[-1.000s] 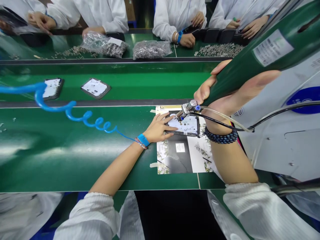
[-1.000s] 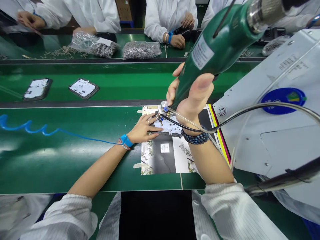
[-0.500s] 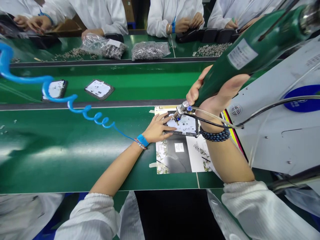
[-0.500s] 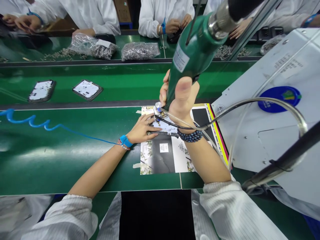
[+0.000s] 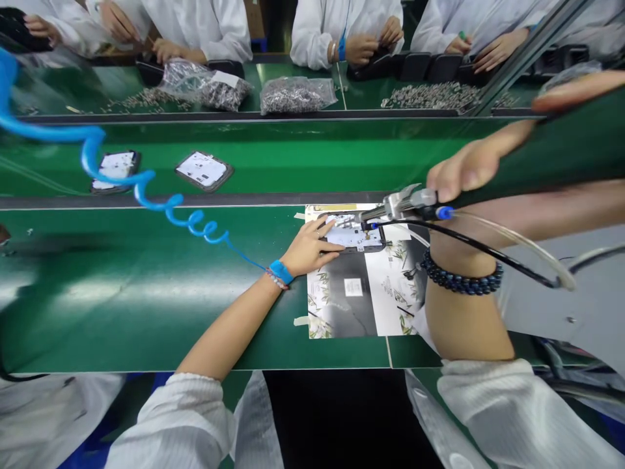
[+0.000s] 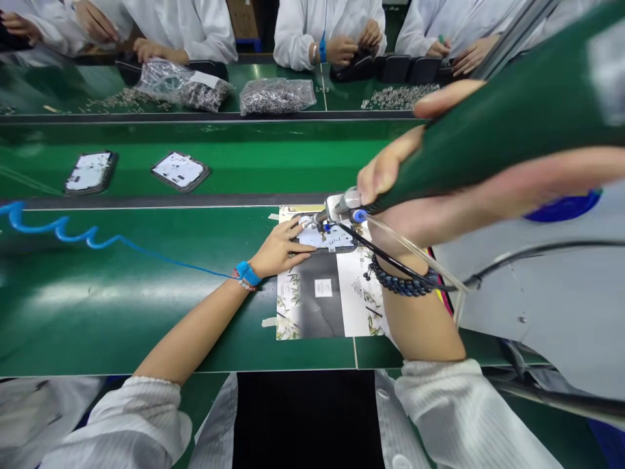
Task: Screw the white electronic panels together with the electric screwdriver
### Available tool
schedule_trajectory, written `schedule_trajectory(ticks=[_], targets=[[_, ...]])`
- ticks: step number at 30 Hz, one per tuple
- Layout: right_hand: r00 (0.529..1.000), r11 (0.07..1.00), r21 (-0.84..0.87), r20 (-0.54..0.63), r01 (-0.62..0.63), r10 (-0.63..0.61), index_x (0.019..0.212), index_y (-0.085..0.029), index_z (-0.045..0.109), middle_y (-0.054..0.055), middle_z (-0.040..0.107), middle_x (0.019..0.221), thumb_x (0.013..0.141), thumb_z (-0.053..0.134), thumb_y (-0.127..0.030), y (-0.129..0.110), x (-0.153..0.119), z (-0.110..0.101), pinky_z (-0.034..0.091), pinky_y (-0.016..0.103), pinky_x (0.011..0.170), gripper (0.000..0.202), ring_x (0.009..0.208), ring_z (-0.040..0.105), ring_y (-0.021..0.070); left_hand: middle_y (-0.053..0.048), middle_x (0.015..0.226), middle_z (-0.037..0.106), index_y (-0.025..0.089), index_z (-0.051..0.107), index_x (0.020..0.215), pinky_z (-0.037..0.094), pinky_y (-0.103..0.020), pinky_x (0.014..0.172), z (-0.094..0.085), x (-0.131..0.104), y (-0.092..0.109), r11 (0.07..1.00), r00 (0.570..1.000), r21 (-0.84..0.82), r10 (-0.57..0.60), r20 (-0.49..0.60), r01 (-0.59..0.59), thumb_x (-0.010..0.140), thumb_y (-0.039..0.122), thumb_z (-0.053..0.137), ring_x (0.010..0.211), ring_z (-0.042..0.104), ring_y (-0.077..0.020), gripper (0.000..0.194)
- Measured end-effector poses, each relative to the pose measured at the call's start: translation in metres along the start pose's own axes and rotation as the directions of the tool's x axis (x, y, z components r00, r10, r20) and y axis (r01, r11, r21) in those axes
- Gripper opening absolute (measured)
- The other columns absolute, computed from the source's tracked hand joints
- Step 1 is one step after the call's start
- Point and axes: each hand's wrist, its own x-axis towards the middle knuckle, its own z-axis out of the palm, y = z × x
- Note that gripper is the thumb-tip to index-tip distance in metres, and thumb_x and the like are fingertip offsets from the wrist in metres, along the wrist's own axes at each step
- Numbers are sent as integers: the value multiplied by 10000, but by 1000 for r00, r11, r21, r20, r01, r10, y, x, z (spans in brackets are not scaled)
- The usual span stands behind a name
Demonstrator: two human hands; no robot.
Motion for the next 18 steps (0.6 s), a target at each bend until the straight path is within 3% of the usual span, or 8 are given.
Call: schedule_trajectory(ticks=[2, 5, 11, 18], targets=[[997, 997, 48, -40, 63, -61, 766, -282, 581, -8, 413, 494, 583, 502, -983, 10, 0, 12, 345, 341, 381, 729, 417, 425, 174, -64, 1529, 493, 345, 786, 1102, 345, -605, 1138, -1, 0, 1, 1000, 1000, 10, 2, 25, -2, 918, 372, 664, 1473, 337, -384, 222], [993, 990, 109, -92, 86, -76, 682, -266, 577, -25, 389, 415, 492, 612, -945, 19, 0, 27, 221, 342, 312, 706, 320, 333, 171, -54, 1543, 476, 357, 781, 1106, 326, -607, 1144, -3, 1, 3, 1000, 999, 15, -2, 46, 1, 917, 373, 667, 1475, 336, -378, 222], [972, 986, 63, -171, -153, 161, 629, -261, 513, -41, 394, 395, 248, 759, -875, 8, -3, 40, 272, 342, 374, 763, 380, 397, 184, -54, 1559, 453, 349, 776, 1124, 317, -590, 1150, -4, 2, 4, 1000, 999, 3, -2, 51, 2, 925, 368, 658, 1484, 319, -375, 232], [978, 990, 48, -160, -131, 137, 654, -261, 508, -44, 401, 398, 240, 719, -921, 10, -5, 43, 268, 342, 394, 807, 376, 390, 182, -58, 1555, 459, 350, 778, 1115, 314, -584, 1150, -2, 2, 2, 1000, 999, 1, 1, 43, -1, 916, 361, 671, 1485, 317, -374, 226]])
